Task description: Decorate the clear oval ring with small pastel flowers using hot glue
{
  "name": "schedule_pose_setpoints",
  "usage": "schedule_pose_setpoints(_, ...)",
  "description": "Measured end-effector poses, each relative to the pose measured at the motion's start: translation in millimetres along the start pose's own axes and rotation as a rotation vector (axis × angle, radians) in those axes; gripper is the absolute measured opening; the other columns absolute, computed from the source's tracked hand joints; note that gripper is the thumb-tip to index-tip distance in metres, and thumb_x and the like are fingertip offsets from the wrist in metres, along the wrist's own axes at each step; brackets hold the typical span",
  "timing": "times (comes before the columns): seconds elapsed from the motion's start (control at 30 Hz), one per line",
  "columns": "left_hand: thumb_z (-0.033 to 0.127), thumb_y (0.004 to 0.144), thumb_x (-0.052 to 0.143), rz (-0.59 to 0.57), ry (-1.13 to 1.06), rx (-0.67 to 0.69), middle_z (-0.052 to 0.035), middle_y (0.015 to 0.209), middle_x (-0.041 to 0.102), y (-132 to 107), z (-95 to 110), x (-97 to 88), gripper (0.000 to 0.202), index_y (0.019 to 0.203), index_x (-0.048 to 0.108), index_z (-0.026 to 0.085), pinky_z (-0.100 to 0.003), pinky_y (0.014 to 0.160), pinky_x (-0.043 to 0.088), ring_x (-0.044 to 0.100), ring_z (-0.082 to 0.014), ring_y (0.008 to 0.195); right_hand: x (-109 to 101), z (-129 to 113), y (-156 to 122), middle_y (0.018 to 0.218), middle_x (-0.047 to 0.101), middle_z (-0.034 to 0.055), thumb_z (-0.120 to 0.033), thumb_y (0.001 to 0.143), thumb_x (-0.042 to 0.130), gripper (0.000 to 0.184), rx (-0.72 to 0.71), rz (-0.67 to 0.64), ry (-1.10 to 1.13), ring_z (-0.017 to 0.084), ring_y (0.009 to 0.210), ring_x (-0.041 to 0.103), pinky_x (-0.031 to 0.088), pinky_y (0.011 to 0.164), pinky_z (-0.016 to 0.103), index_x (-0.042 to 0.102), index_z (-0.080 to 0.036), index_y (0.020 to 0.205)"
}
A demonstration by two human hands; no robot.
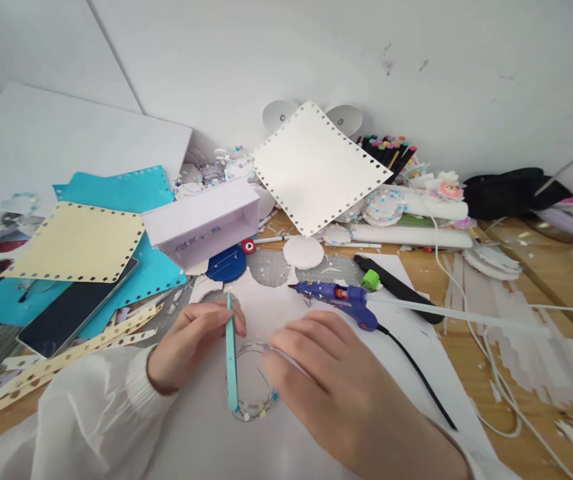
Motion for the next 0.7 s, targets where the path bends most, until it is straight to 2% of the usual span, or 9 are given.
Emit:
schedule_pose_setpoints(0.13, 0.031, 0.082, 0.058, 0.053, -0.06, -0.031, -0.0018, 0.061, 0.053, 0.1, -5.5, -3.1, 0.032, 0.055, 0.057, 0.014, -0.029, 0.066, 0.041, 0.047, -0.0144, 0.065, 24.6, 3.3, 33.4, 0.097, 0.073, 0.008, -0.007, 0.091, 0.042, 0.025, -0.239, 0.032, -0.1, 0.022, 0.09, 0.066, 0.058, 0.078, 0.038, 0.066, -0.014, 0.097)
schedule_pose_setpoints(0.27, 0.031, 0.082, 0.059, 0.064, -0.019, -0.043, -0.001, 0.06, 0.051, -0.2, -8.0, -3.5, 0.035, 0.052, 0.052, 0.014, -0.028, 0.062, 0.04, 0.046, -0.0137, 0.064, 39.0, 3.9, 37.8, 0.087, 0.073, 0.0069, -0.006, 0.089, 0.044, 0.025, -0.418, 0.068, -0.218, 0.02, 0.078, 0.068, 0.06, 0.072, 0.035, 0.067, -0.016, 0.086)
schedule_pose_setpoints(0.33, 0.032, 0.084, 0.059, 0.071, 0.015, -0.021, 0.0001, 0.058, 0.049, -0.5, -5.6, -2.4, 0.039, 0.05, 0.051, 0.015, -0.027, 0.061, 0.038, 0.044, -0.0126, 0.061, 39.9, 4.5, 34.8, 0.082, 0.073, 0.0061, -0.006, 0.086, 0.048, 0.023, -0.424, 0.149, -0.252, 0.019, 0.076, 0.068, 0.061, 0.07, 0.033, 0.066, -0.019, 0.08)
schedule_pose_setpoints(0.4, 0.034, 0.087, 0.055, 0.061, 0.097, 0.03, 0.0, 0.057, 0.051, -0.8, -1.1, -1.3, 0.04, 0.052, 0.056, 0.015, -0.028, 0.063, 0.039, 0.045, -0.0125, 0.06, 38.1, 7.9, 28.7, 0.081, 0.073, 0.0055, -0.005, 0.084, 0.052, 0.02, -0.356, 0.237, -0.23, 0.019, 0.078, 0.068, 0.062, 0.068, 0.034, 0.063, -0.021, 0.078)
schedule_pose_setpoints(0.5, 0.032, 0.091, 0.049, 0.026, 0.307, 0.145, -0.0041, 0.065, 0.061, -1.1, 6.3, -0.9, 0.036, 0.065, 0.068, 0.014, -0.03, 0.071, 0.041, 0.052, -0.0156, 0.069, 35.9, 17.9, 13.5, 0.087, 0.071, 0.007, -0.005, 0.08, 0.057, 0.018, -0.148, 0.325, -0.069, 0.019, 0.079, 0.067, 0.061, 0.068, 0.037, 0.062, -0.02, 0.088)
schedule_pose_setpoints(0.6, 0.028, 0.087, 0.053, -0.039, 0.504, 0.219, -0.0063, 0.071, 0.063, -0.9, 9.3, -0.7, 0.025, 0.07, 0.066, 0.014, -0.031, 0.072, 0.042, 0.055, -0.0179, 0.073, 36.6, 27.5, -4.9, 0.087, 0.068, 0.0056, -0.002, 0.075, 0.064, 0.032, 0.136, 0.527, 0.164, 0.02, 0.076, 0.066, 0.059, 0.067, 0.041, 0.06, -0.022, 0.1)
schedule_pose_setpoints(0.7, 0.023, 0.081, 0.058, -0.177, 0.638, 0.28, -0.0066, 0.077, 0.061, -0.9, 8.6, 2.1, 0.013, 0.073, 0.064, 0.014, -0.03, 0.071, 0.042, 0.055, -0.018, 0.074, 40.5, 28.9, -16.9, 0.081, 0.065, 0.0028, 0.0, 0.074, 0.062, 0.035, 0.346, 0.669, 0.394, 0.02, 0.073, 0.064, 0.056, 0.063, 0.039, 0.059, -0.024, 0.099)
Point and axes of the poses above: each hand's wrist, its own y-axis towards the middle knuckle, its own x-axis out of the palm, z = x × y, the point moved 2 cm from there along y, towards the middle knuckle
